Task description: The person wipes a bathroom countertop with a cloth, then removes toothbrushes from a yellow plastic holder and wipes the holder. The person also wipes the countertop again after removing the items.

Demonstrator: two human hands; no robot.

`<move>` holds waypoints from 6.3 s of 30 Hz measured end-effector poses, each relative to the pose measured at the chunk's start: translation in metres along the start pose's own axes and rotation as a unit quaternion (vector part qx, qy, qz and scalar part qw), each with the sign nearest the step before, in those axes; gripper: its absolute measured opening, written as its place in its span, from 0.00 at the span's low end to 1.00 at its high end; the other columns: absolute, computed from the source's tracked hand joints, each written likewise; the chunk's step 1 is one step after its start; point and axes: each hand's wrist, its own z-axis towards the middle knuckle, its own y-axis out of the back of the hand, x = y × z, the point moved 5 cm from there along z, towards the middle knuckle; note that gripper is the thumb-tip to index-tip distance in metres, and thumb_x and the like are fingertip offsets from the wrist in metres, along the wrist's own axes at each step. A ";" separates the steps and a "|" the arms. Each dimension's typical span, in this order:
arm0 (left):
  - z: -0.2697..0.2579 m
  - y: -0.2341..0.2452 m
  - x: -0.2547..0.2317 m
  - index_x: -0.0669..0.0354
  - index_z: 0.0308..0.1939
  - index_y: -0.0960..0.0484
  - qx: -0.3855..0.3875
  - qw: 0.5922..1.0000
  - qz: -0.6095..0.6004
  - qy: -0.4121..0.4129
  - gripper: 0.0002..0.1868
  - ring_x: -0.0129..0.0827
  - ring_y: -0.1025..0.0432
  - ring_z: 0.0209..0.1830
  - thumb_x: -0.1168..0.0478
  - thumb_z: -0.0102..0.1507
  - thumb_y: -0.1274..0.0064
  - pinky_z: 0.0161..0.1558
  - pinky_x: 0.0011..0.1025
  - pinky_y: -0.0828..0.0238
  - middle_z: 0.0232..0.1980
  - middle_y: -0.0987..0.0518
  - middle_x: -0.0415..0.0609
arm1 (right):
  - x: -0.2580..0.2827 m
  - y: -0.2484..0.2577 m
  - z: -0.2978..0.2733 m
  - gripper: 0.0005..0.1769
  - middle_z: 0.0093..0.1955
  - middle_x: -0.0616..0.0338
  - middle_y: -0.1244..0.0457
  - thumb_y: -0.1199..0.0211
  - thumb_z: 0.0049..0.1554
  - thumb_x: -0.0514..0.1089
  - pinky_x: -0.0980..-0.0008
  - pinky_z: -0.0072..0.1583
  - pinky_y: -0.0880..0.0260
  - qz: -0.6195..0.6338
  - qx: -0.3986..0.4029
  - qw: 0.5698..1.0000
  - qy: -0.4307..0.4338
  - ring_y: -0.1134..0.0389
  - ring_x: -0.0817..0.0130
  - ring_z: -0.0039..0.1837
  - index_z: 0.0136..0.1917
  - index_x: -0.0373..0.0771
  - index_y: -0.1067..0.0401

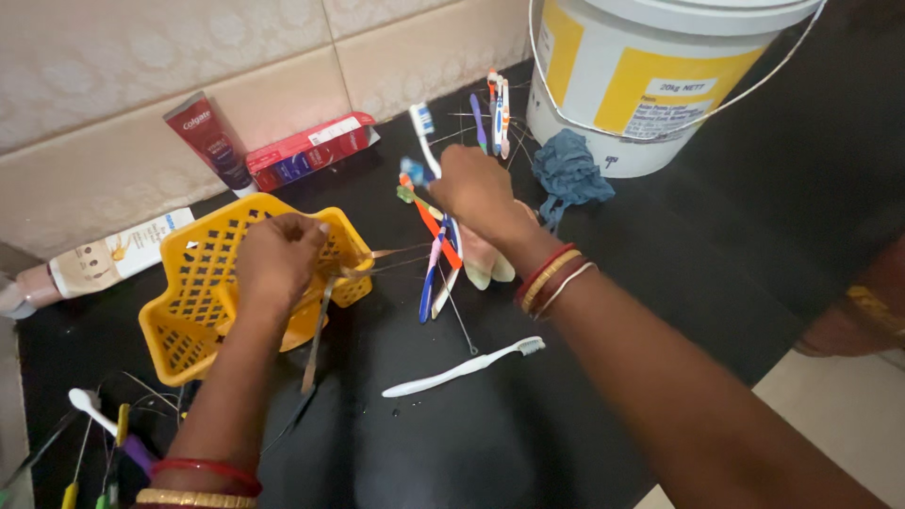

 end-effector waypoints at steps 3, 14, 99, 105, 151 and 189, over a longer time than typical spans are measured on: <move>0.000 -0.002 0.009 0.55 0.43 0.11 -0.008 0.999 0.037 0.002 0.11 0.41 0.20 0.39 0.54 0.61 0.38 0.44 0.38 0.26 0.41 0.14 0.51 | 0.007 -0.001 -0.003 0.15 0.49 0.42 0.31 0.35 0.52 0.49 0.46 0.54 0.30 0.008 -0.013 1.000 0.015 0.29 0.41 0.53 0.48 0.36 0.26; 0.000 0.002 0.019 0.55 0.43 0.11 -0.082 0.995 0.050 -0.021 0.08 0.47 0.21 0.42 0.58 0.63 0.39 0.45 0.42 0.27 0.41 0.15 0.54 | 0.115 -0.055 -0.055 0.19 0.48 0.46 0.30 0.40 0.53 0.58 0.48 0.54 0.29 0.023 0.208 0.948 0.238 0.28 0.46 0.52 0.50 0.44 0.23; 0.016 0.019 0.030 0.62 0.43 0.13 -0.077 0.992 0.094 0.013 0.39 0.67 0.28 0.53 0.39 0.73 0.76 0.57 0.58 0.36 0.49 0.20 0.70 | 0.128 -0.046 -0.055 0.10 0.44 0.46 0.29 0.39 0.51 0.46 0.51 0.53 0.27 0.170 0.061 0.971 0.156 0.26 0.47 0.49 0.42 0.41 0.20; 0.016 0.018 0.031 0.69 0.47 0.16 -0.084 0.988 0.125 0.019 0.40 0.71 0.29 0.52 0.38 0.75 0.75 0.56 0.59 0.36 0.50 0.21 0.74 | 0.103 0.013 -0.017 0.11 0.45 0.49 0.28 0.40 0.54 0.48 0.54 0.52 0.26 0.210 -0.103 0.963 0.132 0.26 0.50 0.48 0.42 0.44 0.19; -0.004 0.132 0.129 0.65 0.62 0.28 -0.252 0.935 -0.249 -0.005 0.25 0.51 0.32 0.63 0.46 0.75 0.64 0.64 0.45 0.37 0.63 0.26 0.59 | 0.124 -0.031 -0.007 0.17 0.37 0.45 0.31 0.41 0.56 0.52 0.50 0.47 0.28 0.167 -0.020 0.971 0.170 0.27 0.45 0.42 0.39 0.37 0.23; -0.059 0.073 0.117 0.57 0.77 0.44 0.102 0.926 -0.361 -0.027 0.51 0.38 0.37 0.75 0.75 0.51 0.38 0.72 0.39 0.42 0.73 0.30 0.48 | 0.062 -0.056 -0.035 0.07 0.42 0.50 0.30 0.37 0.60 0.42 0.61 0.47 0.29 0.274 -0.105 0.939 0.179 0.26 0.57 0.44 0.52 0.39 0.25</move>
